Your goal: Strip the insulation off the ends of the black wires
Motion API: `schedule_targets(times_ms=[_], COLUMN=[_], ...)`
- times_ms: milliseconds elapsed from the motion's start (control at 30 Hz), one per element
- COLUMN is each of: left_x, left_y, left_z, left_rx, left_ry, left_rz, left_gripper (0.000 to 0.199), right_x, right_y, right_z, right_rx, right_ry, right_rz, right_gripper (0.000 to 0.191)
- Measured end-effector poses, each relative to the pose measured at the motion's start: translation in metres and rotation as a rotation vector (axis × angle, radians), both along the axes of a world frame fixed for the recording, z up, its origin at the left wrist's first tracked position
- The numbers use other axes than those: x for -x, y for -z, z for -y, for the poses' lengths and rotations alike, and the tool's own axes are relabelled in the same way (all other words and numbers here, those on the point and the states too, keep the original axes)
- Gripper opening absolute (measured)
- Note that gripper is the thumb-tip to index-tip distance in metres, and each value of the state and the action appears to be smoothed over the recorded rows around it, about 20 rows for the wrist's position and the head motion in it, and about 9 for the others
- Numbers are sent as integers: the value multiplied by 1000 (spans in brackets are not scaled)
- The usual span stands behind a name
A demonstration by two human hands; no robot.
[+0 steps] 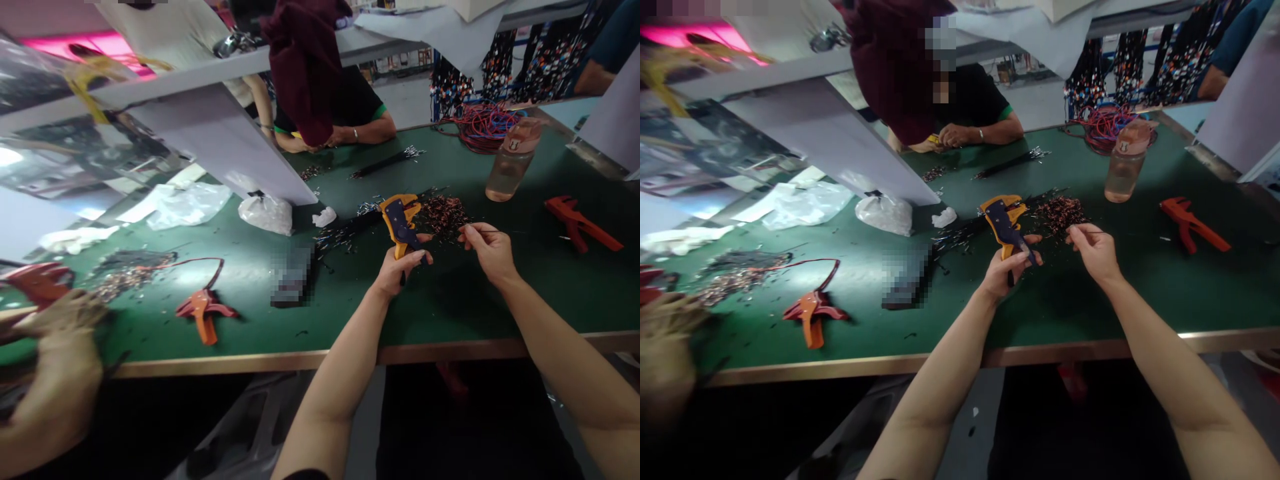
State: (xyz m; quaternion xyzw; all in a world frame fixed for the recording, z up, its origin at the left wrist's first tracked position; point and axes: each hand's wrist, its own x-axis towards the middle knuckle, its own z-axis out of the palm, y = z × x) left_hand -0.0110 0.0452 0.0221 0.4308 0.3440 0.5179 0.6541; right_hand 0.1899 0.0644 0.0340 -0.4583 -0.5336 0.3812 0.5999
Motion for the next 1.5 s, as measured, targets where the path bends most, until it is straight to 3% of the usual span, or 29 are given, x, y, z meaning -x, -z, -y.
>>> schedule_targets(times_ms=[133, 233, 433, 667, 1500], left_x=[3, 4, -2, -5, -8], left_y=[-1, -1, 2, 3, -3], left_z=[-1, -1, 0, 2, 3], left_rx=[5, 9, -23, -58, -58], left_ry=[-31, -35, 44, 120, 26], left_rz=[-38, -74, -39, -122, -160], left_gripper=[51, 53, 55, 51, 37], right_x=[2, 4, 6, 10, 11], right_y=[-2, -4, -7, -6, -10], right_z=[5, 12, 23, 28, 32], right_rx=[-23, -148, -493, -603, -547], right_ry=[-49, 48, 50, 26, -7], right_rz=[-9, 47, 403, 534, 606], right_gripper=[27, 23, 18, 21, 21])
